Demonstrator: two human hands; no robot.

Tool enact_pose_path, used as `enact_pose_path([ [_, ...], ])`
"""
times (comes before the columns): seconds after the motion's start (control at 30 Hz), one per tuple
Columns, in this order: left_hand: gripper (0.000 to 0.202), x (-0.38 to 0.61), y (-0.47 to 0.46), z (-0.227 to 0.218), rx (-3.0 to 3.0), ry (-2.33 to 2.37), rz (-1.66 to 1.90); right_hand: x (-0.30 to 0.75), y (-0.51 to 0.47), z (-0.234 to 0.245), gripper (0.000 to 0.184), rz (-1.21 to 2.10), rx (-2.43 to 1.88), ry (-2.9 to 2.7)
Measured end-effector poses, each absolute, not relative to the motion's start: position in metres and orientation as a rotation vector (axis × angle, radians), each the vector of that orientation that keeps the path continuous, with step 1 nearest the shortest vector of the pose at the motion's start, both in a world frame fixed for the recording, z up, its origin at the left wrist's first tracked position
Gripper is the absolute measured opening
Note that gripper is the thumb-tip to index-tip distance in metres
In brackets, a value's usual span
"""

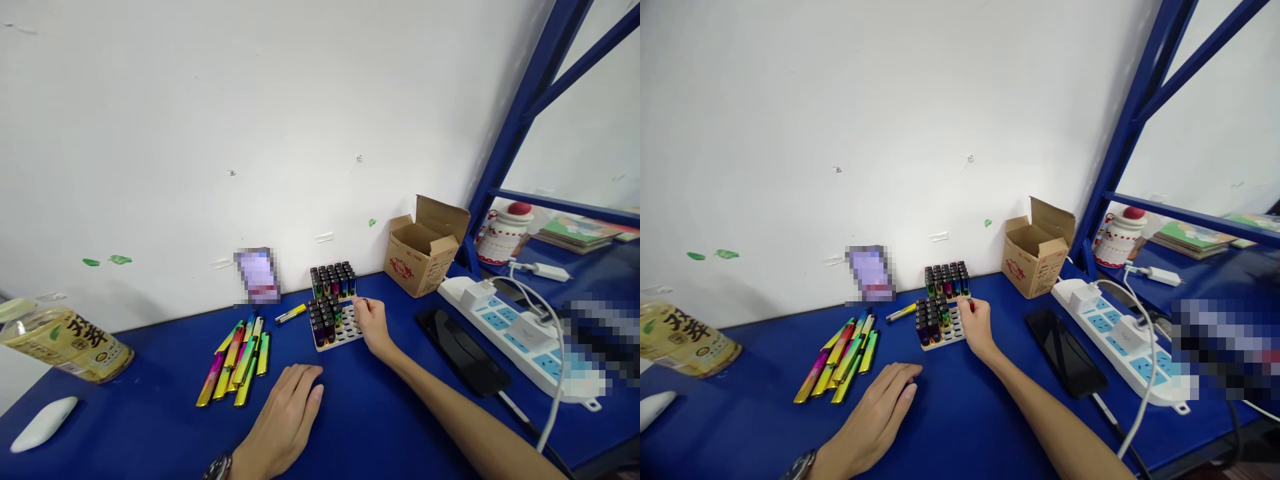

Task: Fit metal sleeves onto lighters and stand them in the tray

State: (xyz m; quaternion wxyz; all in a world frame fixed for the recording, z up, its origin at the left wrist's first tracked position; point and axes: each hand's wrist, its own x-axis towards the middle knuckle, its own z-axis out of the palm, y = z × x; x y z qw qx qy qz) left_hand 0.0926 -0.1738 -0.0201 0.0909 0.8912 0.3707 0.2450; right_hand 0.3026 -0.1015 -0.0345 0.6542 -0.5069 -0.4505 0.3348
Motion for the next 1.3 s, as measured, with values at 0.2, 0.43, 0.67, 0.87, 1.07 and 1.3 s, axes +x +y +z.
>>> enact_pose_path([
  [0.2, 0.03, 0.092, -0.174, -0.023, 2.601, 1.108, 0.65, 0.302, -0.098, -0.035, 0.031, 0.744, -1.194, -1.037],
  [0.43, 0.029, 0.091, -0.175, -0.023, 2.593, 1.113, 0.623, 0.302, -0.1, -0.033, 0.029, 0.742, -1.209, -1.1],
  [0.67, 0.028, 0.093, -0.175, -0.021, 2.613, 1.111, 0.628, 0.301, -0.103, -0.029, 0.028, 0.736, -1.241, -1.138],
  [0.87, 0.029, 0.093, -0.175, -0.02, 2.626, 1.107, 0.628, 0.3, -0.105, -0.025, 0.032, 0.72, -1.25, -1.139],
  [1.07, 0.029, 0.094, -0.175, -0.018, 2.639, 1.112, 0.643, 0.302, -0.106, -0.028, 0.044, 0.795, -1.102, -1.114],
  [1.3, 0.028, 0.094, -0.176, -0.017, 2.654, 1.103, 0.631, 0.314, -0.105, -0.027, 0.029, 0.641, -1.053, -1.299],
])
